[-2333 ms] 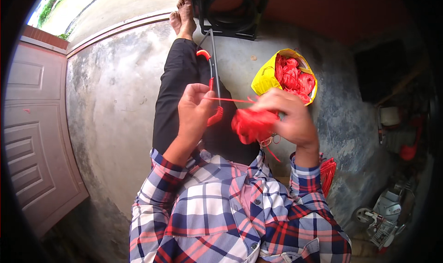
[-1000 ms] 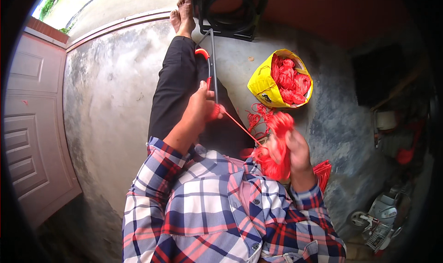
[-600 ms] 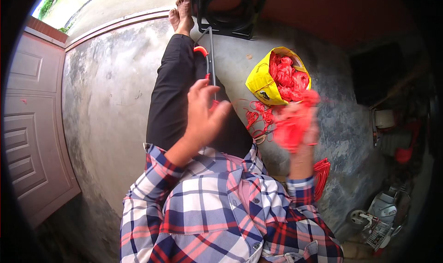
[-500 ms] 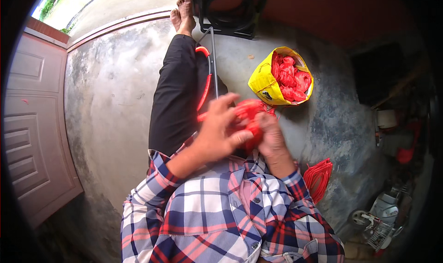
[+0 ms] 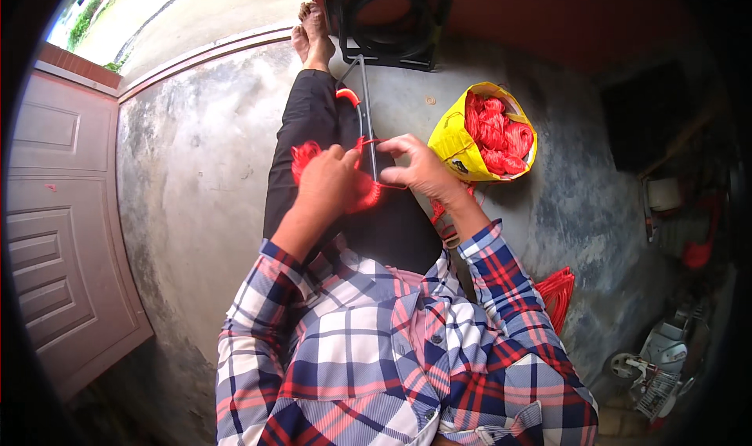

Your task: The person bundles long red plastic or fabric strips into coils by hand.

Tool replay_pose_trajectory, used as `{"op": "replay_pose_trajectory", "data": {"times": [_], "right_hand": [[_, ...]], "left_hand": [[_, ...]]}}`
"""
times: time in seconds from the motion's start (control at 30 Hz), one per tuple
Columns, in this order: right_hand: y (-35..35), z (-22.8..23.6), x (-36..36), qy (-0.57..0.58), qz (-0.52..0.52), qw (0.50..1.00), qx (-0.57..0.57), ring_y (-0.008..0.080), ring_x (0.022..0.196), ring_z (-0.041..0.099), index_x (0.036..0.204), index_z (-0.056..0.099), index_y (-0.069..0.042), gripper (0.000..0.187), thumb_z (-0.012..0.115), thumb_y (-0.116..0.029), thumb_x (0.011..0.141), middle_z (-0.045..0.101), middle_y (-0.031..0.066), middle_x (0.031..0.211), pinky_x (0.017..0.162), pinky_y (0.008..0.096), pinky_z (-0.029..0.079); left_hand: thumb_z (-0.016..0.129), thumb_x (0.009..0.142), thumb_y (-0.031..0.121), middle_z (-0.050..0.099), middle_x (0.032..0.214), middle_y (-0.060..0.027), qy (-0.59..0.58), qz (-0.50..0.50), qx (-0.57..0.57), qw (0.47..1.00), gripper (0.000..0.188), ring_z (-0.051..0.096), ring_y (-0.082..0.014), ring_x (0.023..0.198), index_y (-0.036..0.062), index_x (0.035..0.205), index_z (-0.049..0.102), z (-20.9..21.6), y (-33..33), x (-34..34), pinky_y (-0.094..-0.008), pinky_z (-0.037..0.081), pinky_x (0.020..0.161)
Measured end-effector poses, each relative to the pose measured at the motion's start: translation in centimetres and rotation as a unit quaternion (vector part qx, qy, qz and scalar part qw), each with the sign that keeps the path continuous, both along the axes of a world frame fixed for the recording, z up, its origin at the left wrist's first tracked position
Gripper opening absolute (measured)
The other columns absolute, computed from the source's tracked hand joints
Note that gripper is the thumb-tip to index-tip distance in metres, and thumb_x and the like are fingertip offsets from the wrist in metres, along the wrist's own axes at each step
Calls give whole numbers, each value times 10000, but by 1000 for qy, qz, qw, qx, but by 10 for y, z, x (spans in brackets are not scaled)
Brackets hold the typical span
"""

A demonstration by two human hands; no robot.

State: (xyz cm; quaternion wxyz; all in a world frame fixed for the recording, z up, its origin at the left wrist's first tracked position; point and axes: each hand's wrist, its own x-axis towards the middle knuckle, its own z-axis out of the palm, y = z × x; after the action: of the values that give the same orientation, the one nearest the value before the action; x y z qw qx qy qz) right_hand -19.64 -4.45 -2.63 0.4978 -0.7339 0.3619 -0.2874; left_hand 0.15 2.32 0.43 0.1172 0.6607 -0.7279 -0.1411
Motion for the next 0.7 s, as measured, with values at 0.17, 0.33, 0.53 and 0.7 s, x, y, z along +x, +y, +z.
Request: {"op": "replay_pose_trajectory", "data": {"times": [0.17, 0.33, 0.53, 0.7], "right_hand": [[1, -9, -4, 24, -24, 998, -48, 296, 1031, 597, 1071, 635, -22, 411, 753, -240, 743, 619, 148, 1119, 964, 351, 438], [9, -1, -13, 33, -23, 999, 11, 290, 1098, 576, 1042, 641, 2, 389, 745, -265, 779, 609, 159, 1171, 971, 368, 433], [10, 3, -18, -64, -101, 992, 38, 251, 1150, 550, 984, 641, 8, 282, 698, -180, 781, 587, 151, 1235, 1004, 350, 412], [11, 50, -99, -460, -97, 822, 321, 284, 1039, 627, 1028, 614, -41, 236, 611, -101, 799, 676, 147, 1054, 1005, 440, 443]], "left_hand": [[680, 728, -35, 653, 933, -144, 175, 90, -46, 979, 289, 634, -316, 915, 43, 995, 604, -2, -9, -15, -375, 511, 761], [692, 709, -27, 646, 936, -137, 237, 115, 25, 964, 214, 621, -319, 904, 35, 896, 607, -11, -9, -21, -383, 496, 799], [674, 709, -18, 582, 1160, -125, 238, 93, -30, 966, 322, 522, -302, 1131, 29, 1020, 608, -15, -4, -15, -378, 452, 927], [547, 715, 32, 451, 1348, -121, 650, 210, 193, 705, 736, 417, -215, 1272, 24, 1415, 320, -15, 1, -21, -313, 327, 1068]]}}
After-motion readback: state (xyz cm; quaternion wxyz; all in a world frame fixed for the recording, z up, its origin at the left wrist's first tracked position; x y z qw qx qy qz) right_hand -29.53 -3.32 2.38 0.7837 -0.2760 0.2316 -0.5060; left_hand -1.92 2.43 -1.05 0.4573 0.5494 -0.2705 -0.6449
